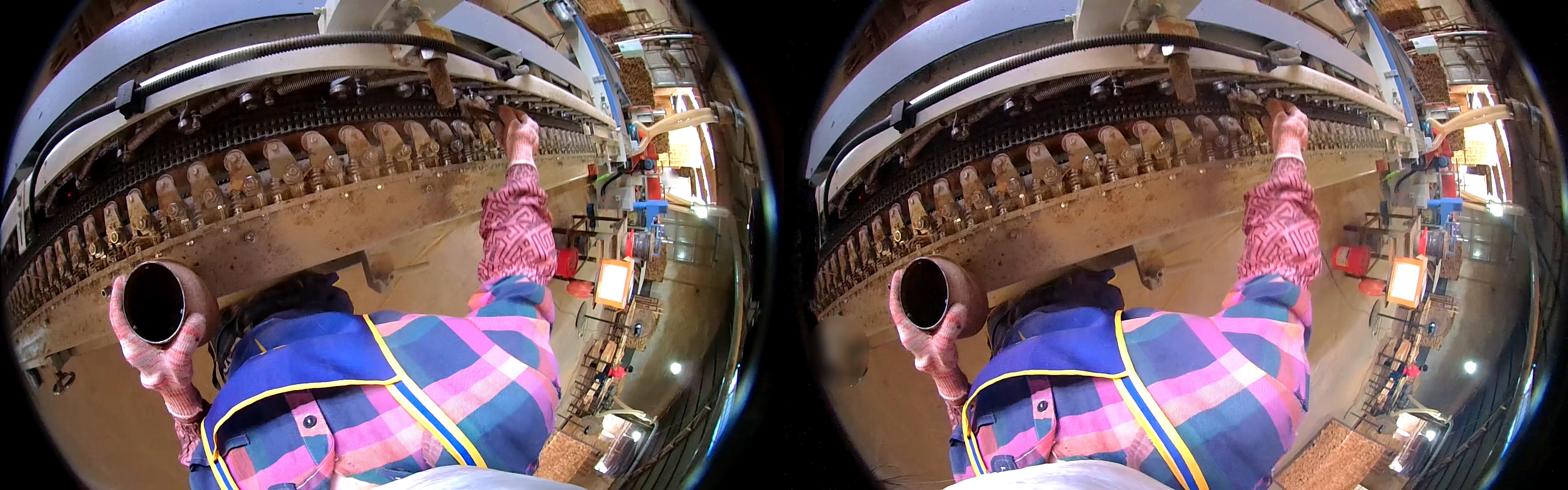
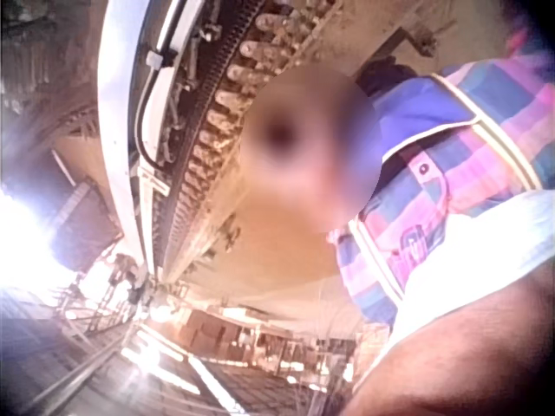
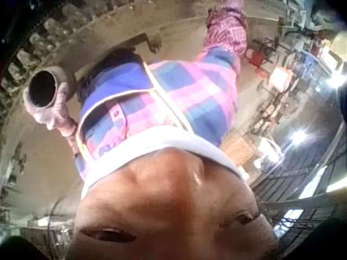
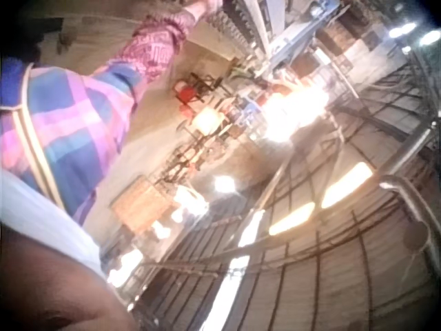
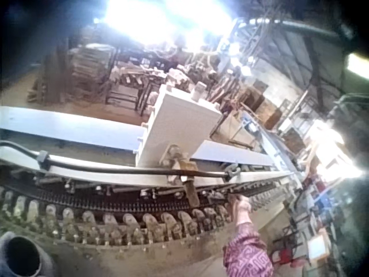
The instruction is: The person lubricates a long chain and sprocket assembly on a large industrial machine. They hold a small container in one hand and use a brush in the other to apply a dark liquid to the chain links and sprocket teeth. The person repeatedly dips the brush into the container to reload the lubricant while moving along the length of the chain.
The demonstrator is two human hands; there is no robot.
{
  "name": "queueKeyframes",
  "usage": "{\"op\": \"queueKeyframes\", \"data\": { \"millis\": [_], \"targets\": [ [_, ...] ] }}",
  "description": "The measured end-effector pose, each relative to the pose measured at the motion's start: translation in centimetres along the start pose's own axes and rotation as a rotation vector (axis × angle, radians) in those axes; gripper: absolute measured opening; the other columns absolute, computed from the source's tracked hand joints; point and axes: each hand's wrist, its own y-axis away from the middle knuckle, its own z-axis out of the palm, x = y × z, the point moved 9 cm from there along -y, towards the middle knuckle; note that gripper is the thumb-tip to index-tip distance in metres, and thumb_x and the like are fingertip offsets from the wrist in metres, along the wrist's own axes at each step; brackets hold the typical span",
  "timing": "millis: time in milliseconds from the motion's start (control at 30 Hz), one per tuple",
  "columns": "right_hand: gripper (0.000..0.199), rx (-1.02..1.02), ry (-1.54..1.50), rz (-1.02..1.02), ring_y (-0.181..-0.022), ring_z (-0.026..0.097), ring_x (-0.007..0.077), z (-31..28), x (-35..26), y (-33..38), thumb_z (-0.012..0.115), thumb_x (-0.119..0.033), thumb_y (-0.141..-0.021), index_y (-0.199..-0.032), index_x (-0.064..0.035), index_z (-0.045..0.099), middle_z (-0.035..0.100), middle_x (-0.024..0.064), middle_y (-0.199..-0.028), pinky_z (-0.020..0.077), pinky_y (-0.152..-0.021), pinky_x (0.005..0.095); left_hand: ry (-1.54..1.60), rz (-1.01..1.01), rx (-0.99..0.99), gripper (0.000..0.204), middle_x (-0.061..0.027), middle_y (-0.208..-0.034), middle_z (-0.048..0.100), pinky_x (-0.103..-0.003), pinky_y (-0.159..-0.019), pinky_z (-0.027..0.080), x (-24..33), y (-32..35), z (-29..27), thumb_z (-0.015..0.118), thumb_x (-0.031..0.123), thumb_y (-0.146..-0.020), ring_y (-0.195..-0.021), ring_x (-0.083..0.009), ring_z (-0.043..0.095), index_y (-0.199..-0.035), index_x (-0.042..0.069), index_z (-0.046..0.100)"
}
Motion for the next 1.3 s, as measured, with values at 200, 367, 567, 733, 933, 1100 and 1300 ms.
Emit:
{"op": "queueKeyframes", "data": {
  "millis": [200,367,567,733,933,1100,1300],
  "targets": [
    [0.037,0.112,-0.202,-0.018,-0.080,0.070,0.0230,1.6,-0.8,2.1,0.070,-0.040,-0.095,-0.113,-0.0068,0.076,0.077,0.0105,-0.090,0.0547,-0.075,0.0386,0.034,-0.004,0.011,0.103,-0.0133,-0.137,0.061,-0.040,-0.113,0.045,0.7,-0.2,0.6,0.087,0.011,-0.058,-0.127,-0.0275,0.059,-0.151,0.002,0.043],
    [0.040,0.022,-0.076,0.062,-0.081,0.072,0.0225,3.7,4.6,-5.0,0.070,-0.044,-0.094,-0.117,-0.0115,0.077,0.078,0.0082,-0.095,0.0553,-0.074,0.0373,0.055,0.021,-0.024,0.103,-0.0141,-0.139,0.059,-0.040,-0.114,0.043,0.0,0.2,0.1,0.088,0.016,-0.062,-0.129,-0.0279,0.058,-0.152,0.000,0.041],
    [0.046,0.145,0.096,-0.051,-0.105,0.073,0.0343,0.4,2.7,-2.8,0.069,-0.051,-0.094,-0.114,-0.0098,0.077,0.076,0.0151,-0.112,0.0557,-0.089,0.0445,0.029,0.024,-0.038,0.105,-0.0147,-0.140,0.058,-0.041,-0.115,0.042,0.4,-0.4,0.8,0.090,0.021,-0.063,-0.130,-0.0279,0.057,-0.152,-0.001,0.041],
    [0.037,0.085,-0.232,0.166,-0.076,0.074,0.0276,-2.0,-3.4,2.0,0.069,-0.041,-0.096,-0.110,-0.0074,0.078,0.078,0.0131,-0.090,0.0588,-0.070,0.0403,0.009,0.026,-0.028,0.102,-0.0144,-0.140,0.059,-0.040,-0.115,0.042,0.5,0.0,0.4,0.087,0.018,-0.064,-0.130,-0.0279,0.057,-0.152,-0.001,0.041],
    [0.029,0.108,-0.229,0.151,-0.058,0.063,0.0108,0.5,0.9,-0.1,0.072,-0.033,-0.095,-0.108,-0.0076,0.078,0.073,0.0046,-0.079,0.0475,-0.047,0.0276,0.022,-0.007,-0.016,0.100,-0.0142,-0.140,0.059,-0.040,-0.115,0.042,0.7,-0.2,0.6,0.085,0.014,-0.063,-0.130,-0.0279,0.057,-0.152,-0.002,0.041],
    [0.033,0.172,-0.281,0.153,-0.078,0.070,0.0191,-2.7,-2.1,1.8,0.068,-0.038,-0.096,-0.110,-0.0088,0.078,0.077,0.0092,-0.094,0.0552,-0.070,0.0332,0.028,-0.002,0.006,0.100,-0.0144,-0.139,0.060,-0.040,-0.115,0.042,0.4,0.2,0.4,0.083,0.011,-0.062,-0.130,-0.0283,0.057,-0.152,-0.001,0.041],
    [0.034,-0.034,-0.220,0.323,-0.068,0.069,0.0173,0.3,-2.0,1.7,0.071,-0.036,-0.091,-0.115,-0.0116,0.078,0.075,0.0088,-0.087,0.0555,-0.061,0.0345,0.082,-0.020,0.003,0.101,-0.0147,-0.140,0.060,-0.040,-0.115,0.042,0.5,0.4,0.3,0.084,0.010,-0.061,-0.129,-0.0284,0.058,-0.152,-0.001,0.042]
  ]
}}
